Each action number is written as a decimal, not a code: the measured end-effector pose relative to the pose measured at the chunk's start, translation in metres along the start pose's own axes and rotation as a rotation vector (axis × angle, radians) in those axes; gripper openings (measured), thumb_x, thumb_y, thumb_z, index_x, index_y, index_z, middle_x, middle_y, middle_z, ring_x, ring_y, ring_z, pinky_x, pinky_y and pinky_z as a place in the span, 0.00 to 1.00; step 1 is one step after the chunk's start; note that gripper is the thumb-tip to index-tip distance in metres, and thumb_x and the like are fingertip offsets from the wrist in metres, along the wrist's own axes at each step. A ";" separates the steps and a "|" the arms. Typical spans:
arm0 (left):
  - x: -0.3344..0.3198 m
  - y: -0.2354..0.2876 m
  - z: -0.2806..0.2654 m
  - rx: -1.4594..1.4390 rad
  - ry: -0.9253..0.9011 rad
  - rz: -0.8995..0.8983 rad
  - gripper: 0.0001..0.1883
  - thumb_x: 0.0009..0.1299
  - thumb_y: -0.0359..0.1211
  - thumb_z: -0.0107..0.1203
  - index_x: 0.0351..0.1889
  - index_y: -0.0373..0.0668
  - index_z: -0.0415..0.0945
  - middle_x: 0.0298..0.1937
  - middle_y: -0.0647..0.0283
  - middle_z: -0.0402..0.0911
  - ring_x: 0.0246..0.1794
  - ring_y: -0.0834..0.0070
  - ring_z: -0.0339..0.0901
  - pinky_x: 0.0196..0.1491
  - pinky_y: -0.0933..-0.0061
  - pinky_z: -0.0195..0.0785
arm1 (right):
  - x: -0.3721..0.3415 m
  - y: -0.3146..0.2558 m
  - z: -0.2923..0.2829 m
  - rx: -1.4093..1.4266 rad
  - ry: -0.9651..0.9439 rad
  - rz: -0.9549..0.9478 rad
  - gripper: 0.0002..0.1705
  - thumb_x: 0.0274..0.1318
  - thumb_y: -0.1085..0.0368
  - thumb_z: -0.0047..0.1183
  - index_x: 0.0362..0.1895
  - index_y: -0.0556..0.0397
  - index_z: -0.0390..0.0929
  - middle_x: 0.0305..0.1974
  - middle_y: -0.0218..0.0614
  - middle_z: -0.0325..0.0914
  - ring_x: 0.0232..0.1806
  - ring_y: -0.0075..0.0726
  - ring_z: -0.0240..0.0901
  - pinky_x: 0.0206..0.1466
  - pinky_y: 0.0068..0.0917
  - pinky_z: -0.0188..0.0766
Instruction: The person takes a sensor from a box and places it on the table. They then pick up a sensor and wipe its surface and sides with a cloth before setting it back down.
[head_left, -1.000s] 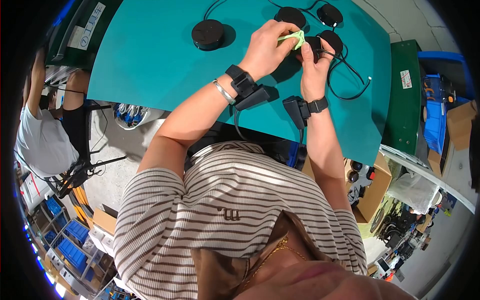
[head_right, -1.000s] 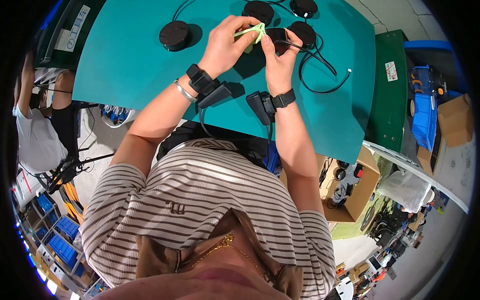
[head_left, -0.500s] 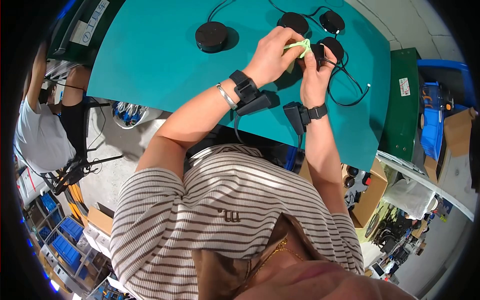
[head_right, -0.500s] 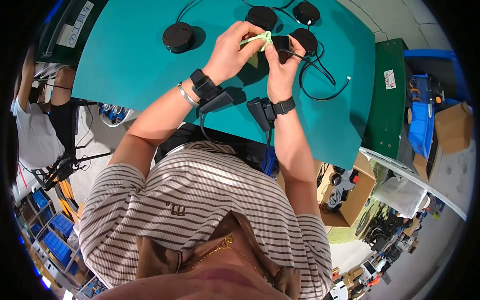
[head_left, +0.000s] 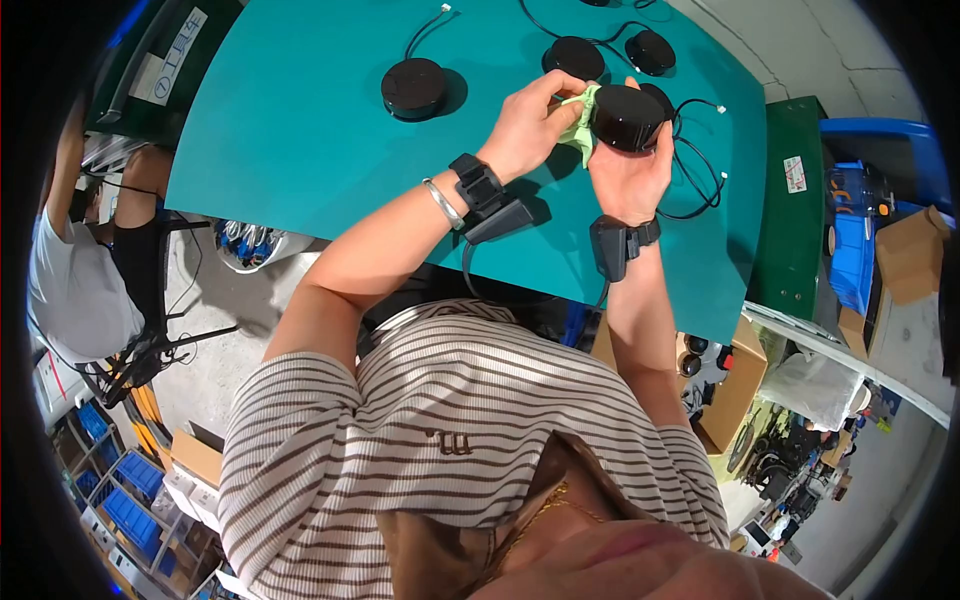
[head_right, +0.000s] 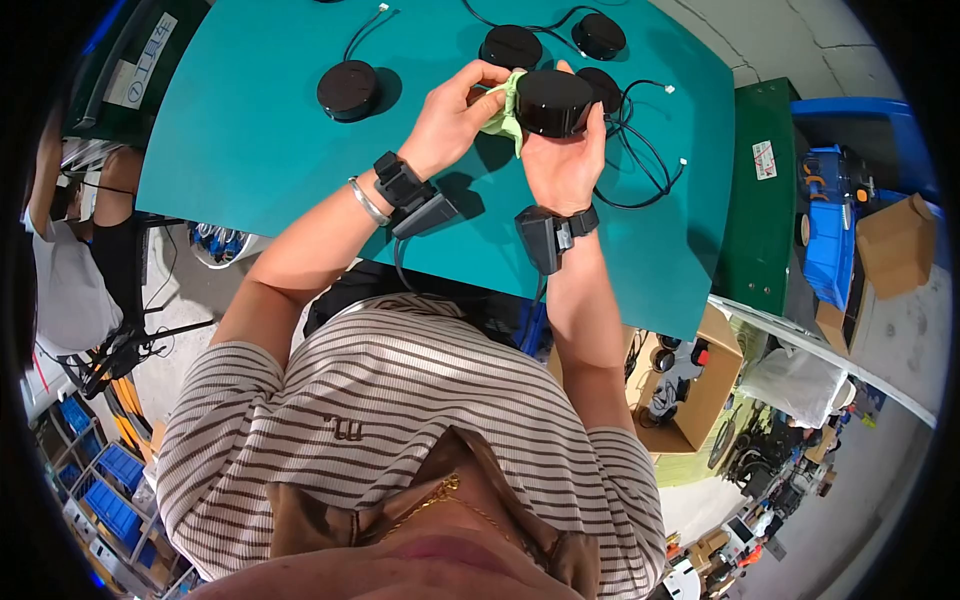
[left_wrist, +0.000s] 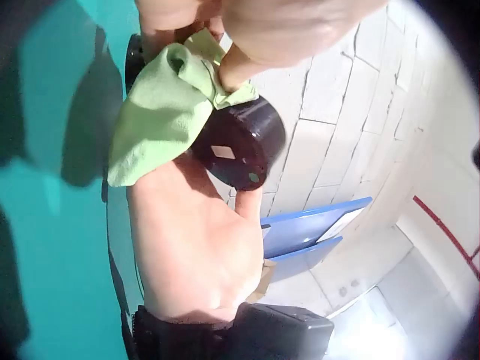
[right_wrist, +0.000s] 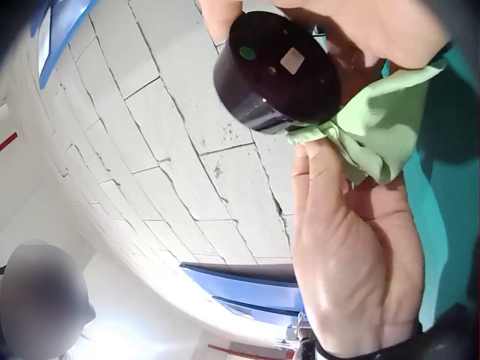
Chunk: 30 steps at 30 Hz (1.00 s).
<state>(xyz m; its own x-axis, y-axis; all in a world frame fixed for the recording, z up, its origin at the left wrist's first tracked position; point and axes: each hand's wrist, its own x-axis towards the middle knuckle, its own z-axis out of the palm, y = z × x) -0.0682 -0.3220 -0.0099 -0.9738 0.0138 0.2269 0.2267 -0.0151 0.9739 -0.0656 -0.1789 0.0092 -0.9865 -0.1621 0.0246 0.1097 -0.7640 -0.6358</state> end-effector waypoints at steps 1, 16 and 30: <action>0.000 0.000 0.000 -0.048 -0.021 -0.021 0.12 0.74 0.31 0.52 0.52 0.38 0.72 0.43 0.66 0.80 0.40 0.83 0.75 0.43 0.78 0.70 | -0.001 -0.001 0.004 -0.014 0.007 -0.031 0.34 0.69 0.43 0.36 0.68 0.54 0.59 0.61 0.41 0.67 0.66 0.44 0.61 0.70 0.43 0.55; 0.001 -0.001 -0.003 0.106 -0.051 0.088 0.11 0.69 0.32 0.57 0.47 0.42 0.81 0.40 0.62 0.79 0.38 0.71 0.79 0.42 0.71 0.72 | 0.006 -0.006 -0.015 0.042 0.117 0.165 0.33 0.70 0.42 0.31 0.63 0.54 0.65 0.60 0.44 0.70 0.62 0.42 0.65 0.66 0.42 0.62; 0.004 0.011 -0.008 0.160 0.003 0.266 0.11 0.71 0.31 0.56 0.49 0.40 0.80 0.43 0.64 0.78 0.40 0.78 0.77 0.42 0.77 0.72 | 0.004 0.001 -0.014 -0.097 0.069 0.183 0.31 0.72 0.43 0.29 0.56 0.55 0.72 0.51 0.35 0.76 0.54 0.34 0.72 0.59 0.34 0.68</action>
<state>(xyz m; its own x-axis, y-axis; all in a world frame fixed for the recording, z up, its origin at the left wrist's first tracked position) -0.0699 -0.3302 0.0018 -0.8799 0.0274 0.4744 0.4733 0.1397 0.8698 -0.0712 -0.1710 -0.0022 -0.9575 -0.2468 -0.1491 0.2789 -0.6617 -0.6959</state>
